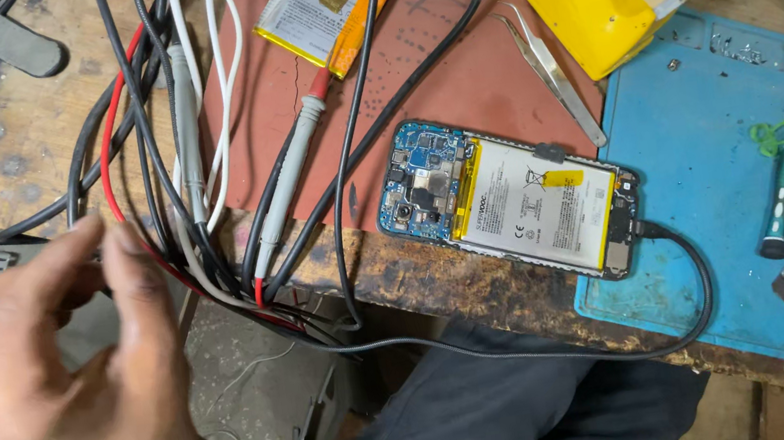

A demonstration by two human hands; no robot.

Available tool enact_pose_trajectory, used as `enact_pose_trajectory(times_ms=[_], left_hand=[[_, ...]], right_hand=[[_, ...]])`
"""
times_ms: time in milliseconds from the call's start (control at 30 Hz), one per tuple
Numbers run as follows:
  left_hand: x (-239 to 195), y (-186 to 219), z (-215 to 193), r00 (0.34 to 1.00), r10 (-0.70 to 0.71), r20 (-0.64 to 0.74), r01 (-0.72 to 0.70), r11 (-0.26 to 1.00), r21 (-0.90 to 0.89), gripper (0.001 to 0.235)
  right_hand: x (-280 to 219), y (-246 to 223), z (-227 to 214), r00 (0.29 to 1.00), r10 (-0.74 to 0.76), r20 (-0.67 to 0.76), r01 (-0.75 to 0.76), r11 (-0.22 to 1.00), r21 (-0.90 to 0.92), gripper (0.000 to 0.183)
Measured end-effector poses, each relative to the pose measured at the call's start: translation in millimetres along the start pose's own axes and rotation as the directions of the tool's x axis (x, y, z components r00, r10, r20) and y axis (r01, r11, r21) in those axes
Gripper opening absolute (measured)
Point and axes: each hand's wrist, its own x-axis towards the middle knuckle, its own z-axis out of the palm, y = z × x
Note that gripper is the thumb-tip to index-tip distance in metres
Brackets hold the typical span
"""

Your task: The person connects a charging cable to a disassembled smartphone and then uses a multimeter to test points on the motherboard and battery. The person holds the probes and moves them across different components while the phone remains open on the workbench.

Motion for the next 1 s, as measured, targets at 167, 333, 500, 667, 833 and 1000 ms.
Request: enact_pose_trajectory(times_ms=[167,333,500,667,833,1000], left_hand=[[-9.0,-10.2,0.8,0.967,-0.231,0.103,0.239,0.968,-0.076,0.014],[-7.4,14.7,7.8,0.971,-0.187,0.148,0.212,0.962,-0.172,0.021],[-7.2,20.6,8.9,0.949,-0.281,0.143,0.305,0.934,-0.188,0.025],[-5.5,7.2,4.2,0.79,-0.564,0.24,0.558,0.501,-0.662,0.016],[-4.5,-1.0,-1.3,0.776,-0.582,0.243,0.586,0.522,-0.62,0.019],[-33.9,-14.6,5.4,0.791,-0.599,0.125,0.429,0.397,-0.811,0.018]], right_hand=[[-1.1,-30.8,-18.8,0.919,-0.395,0.002,0.394,0.916,-0.07,0.024],[11.9,-96.2,14.2,0.561,-0.827,-0.038,0.811,0.558,-0.173,0.025],[59.4,-159.8,67.3,0.487,-0.874,-0.008,0.837,0.469,-0.282,0.01],[72.6,-160.4,97.0,0.505,-0.863,-0.017,0.794,0.473,-0.382,0.009],[73.2,-152.5,89.7,0.443,-0.896,-0.036,0.835,0.427,-0.347,0.008],[60.9,-150.0,70.7,0.386,-0.905,-0.18,0.858,0.423,-0.291,0.01]])
